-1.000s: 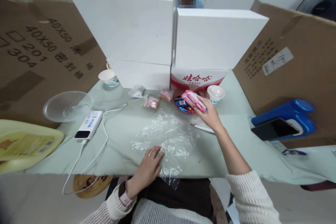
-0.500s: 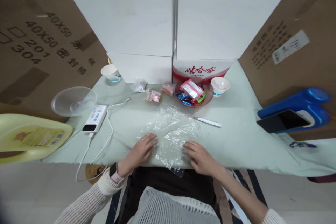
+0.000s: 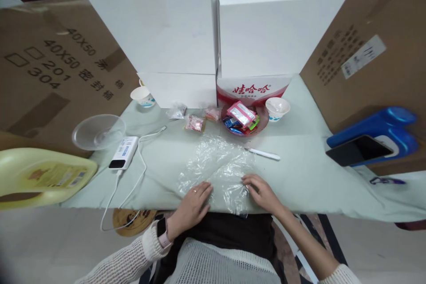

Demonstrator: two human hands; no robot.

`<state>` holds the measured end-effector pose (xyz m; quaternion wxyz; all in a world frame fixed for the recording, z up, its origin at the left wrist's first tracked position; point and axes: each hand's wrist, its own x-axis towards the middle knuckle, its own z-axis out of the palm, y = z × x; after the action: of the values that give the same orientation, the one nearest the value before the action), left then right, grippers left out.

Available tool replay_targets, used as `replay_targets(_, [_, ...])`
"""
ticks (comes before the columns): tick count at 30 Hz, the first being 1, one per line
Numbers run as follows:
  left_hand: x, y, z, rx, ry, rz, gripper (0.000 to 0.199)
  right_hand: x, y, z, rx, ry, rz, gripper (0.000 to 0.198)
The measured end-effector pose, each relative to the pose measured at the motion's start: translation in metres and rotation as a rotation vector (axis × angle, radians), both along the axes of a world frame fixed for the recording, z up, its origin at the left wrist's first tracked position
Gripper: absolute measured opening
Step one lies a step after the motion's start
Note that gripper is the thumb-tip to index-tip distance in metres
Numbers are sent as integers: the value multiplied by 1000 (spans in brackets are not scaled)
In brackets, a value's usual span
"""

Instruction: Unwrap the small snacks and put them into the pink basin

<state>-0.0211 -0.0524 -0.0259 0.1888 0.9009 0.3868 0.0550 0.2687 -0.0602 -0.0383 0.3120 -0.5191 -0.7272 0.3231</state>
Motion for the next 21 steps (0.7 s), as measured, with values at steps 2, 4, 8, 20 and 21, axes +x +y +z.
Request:
replay_targets(2, [6,0,-3,68,-45,49,40,3,-8,-3,39,-40,-7,21])
replay_targets(4, [11,1,-3,104,-96,59,29,4,-18,-7,121,-133,-25,32])
replay_targets(8, [19,1,6,85,-181,95,22,-6,-39,-16,330,-323,8,60])
replay_targets(20, [-42,-1,18,63,-173,66,24,-15,-35,2,106,140,-135,13])
replay_targets(21, [-50,1,21,57,-203,46,23,-11,-35,6,60,159,-129,14])
